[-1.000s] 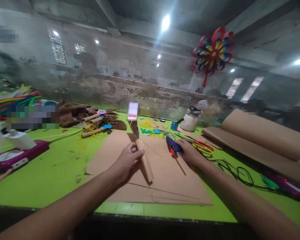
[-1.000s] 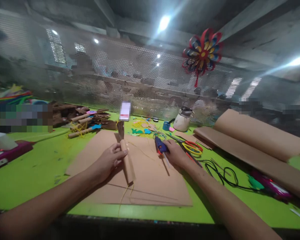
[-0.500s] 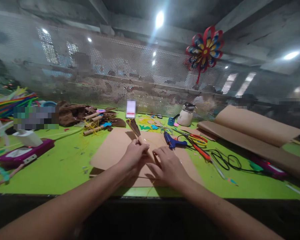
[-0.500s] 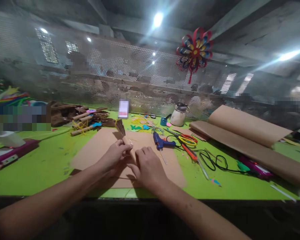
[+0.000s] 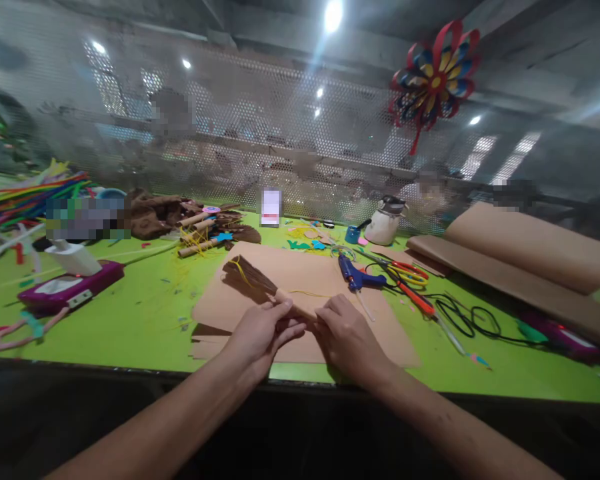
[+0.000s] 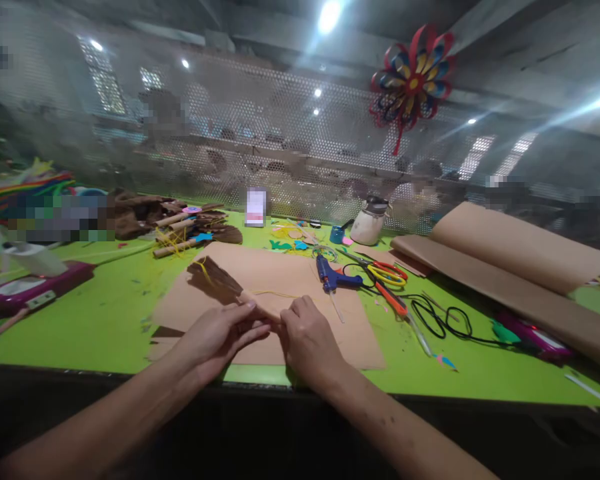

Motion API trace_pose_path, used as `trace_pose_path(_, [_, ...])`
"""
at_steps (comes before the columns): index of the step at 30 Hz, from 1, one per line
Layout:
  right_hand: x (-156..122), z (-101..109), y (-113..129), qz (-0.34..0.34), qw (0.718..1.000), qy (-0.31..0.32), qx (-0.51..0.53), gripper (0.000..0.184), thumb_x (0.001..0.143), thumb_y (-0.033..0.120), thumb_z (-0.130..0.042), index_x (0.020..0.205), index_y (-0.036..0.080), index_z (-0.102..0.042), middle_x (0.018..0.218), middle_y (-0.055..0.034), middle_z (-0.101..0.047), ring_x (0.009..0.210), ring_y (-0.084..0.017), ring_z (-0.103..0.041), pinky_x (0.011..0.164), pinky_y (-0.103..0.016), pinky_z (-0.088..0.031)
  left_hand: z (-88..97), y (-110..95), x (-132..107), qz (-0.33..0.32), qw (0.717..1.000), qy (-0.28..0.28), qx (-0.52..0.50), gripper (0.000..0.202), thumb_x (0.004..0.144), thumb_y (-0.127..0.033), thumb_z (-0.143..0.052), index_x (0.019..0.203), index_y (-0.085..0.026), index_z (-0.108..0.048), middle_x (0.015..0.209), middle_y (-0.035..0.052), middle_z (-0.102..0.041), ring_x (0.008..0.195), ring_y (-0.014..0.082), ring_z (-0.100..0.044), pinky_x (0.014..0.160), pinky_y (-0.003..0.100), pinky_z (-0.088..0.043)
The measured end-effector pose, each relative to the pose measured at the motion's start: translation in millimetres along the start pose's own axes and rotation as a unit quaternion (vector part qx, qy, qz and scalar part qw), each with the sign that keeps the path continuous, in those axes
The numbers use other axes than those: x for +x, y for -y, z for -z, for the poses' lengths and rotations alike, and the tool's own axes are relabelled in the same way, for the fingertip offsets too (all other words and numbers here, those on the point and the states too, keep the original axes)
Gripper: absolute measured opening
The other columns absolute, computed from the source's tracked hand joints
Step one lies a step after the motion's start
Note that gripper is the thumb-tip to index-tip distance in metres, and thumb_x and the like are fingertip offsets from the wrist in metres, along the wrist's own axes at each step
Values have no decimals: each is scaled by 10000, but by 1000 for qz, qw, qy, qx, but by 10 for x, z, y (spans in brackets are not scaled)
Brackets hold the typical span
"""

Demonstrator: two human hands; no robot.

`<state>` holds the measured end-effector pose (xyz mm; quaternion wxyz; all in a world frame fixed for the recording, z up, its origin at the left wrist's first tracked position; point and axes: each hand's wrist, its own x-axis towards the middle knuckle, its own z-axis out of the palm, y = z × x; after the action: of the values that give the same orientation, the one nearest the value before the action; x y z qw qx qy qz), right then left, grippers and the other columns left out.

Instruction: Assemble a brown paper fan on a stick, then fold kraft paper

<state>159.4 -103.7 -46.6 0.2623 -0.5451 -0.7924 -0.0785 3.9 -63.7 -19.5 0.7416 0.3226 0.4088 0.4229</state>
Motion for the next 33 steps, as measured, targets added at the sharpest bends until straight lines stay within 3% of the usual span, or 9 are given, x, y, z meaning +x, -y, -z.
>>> trace_pose_path(7, [35, -5, -29, 48, 995, 72, -54, 182, 872, 131, -482, 723, 160, -583, 770, -80, -560, 784, -193, -476, 673, -304, -378, 260, -212, -325, 45, 995, 12, 94, 88, 723, -114, -629, 795, -74, -660, 892, 175, -708, 891, 254, -674, 863, 352, -532])
trace_pose_path(11, [65, 54, -23, 56, 990, 104, -72, 208, 872, 139, -489, 697, 162, -600, 751, -81, -576, 769, -196, -481, 654, -309, -370, 450, -273, -533, -36, 970, 7, 241, 231, 715, -265, -703, 901, -133, -664, 945, 133, -712, 904, 282, -667, 829, 393, -534])
trace_pose_path(13, [77, 72, -26, 46, 991, 109, -69, 205, 863, 135, -502, 689, 161, -607, 741, -74, -576, 734, -185, -476, 619, -305, -353, 463, -238, -503, -164, 909, 25, 384, 247, 749, -289, -680, 963, -167, -672, 981, 104, -702, 915, 267, -649, 837, 388, -515])
trace_pose_path(17, [93, 71, -51, 50, 988, 129, -65, 198, 843, 130, -531, 664, 166, -609, 718, -54, -560, 713, -167, -470, 596, -298, -325, 389, -88, -190, -438, 664, 123, 593, 224, 883, -209, -501, 1050, -174, -647, 1031, 94, -659, 1000, 240, -550, 898, 396, -436])
trace_pose_path(19, [99, 66, -69, 59, 987, 135, -66, 185, 837, 133, -541, 670, 168, -613, 720, -51, -557, 727, -166, -468, 605, -296, -323, 358, -31, -19, -480, 569, 158, 649, 226, 920, -174, -428, 993, -147, -640, 946, 94, -647, 937, 225, -529, 837, 380, -436])
trace_pose_path(21, [104, 65, -81, 63, 987, 132, -65, 181, 852, 158, -538, 692, 166, -620, 736, -53, -561, 729, -165, -462, 617, -297, -327, 346, -11, 97, -485, 509, 165, 692, 222, 930, -163, -411, 909, -141, -631, 863, 79, -623, 860, 209, -509, 778, 363, -427])
trace_pose_path(25, [75, 72, -59, 65, 989, 98, -86, 175, 880, 214, -525, 743, 159, -619, 786, -68, -571, 787, -194, -452, 657, -328, -332, 354, -48, 184, -477, 453, 175, 732, 203, 929, -168, -431, 811, -155, -595, 806, 50, -583, 795, 191, -473, 724, 347, -397])
trace_pose_path(29, [-47, 80, 27, 68, 992, 28, -100, 137, 904, 193, -489, 892, 143, -615, 864, -73, -568, 836, -220, -427, 711, -380, -331, 363, -70, 207, -477, 446, 189, 733, 190, 933, -168, -427, 828, -156, -585, 827, 48, -573, 814, 193, -462, 730, 349, -383])
trace_pose_path(33, [-175, 120, 93, 64, 993, 45, -91, 180, 927, 132, -430, 990, 127, -599, 908, -77, -566, 829, -212, -424, 721, -384, -352, 367, -58, 225, -471, 448, 192, 735, 206, 939, -169, -407, 834, -156, -584, 831, 53, -566, 817, 196, -456, 728, 349, -383])
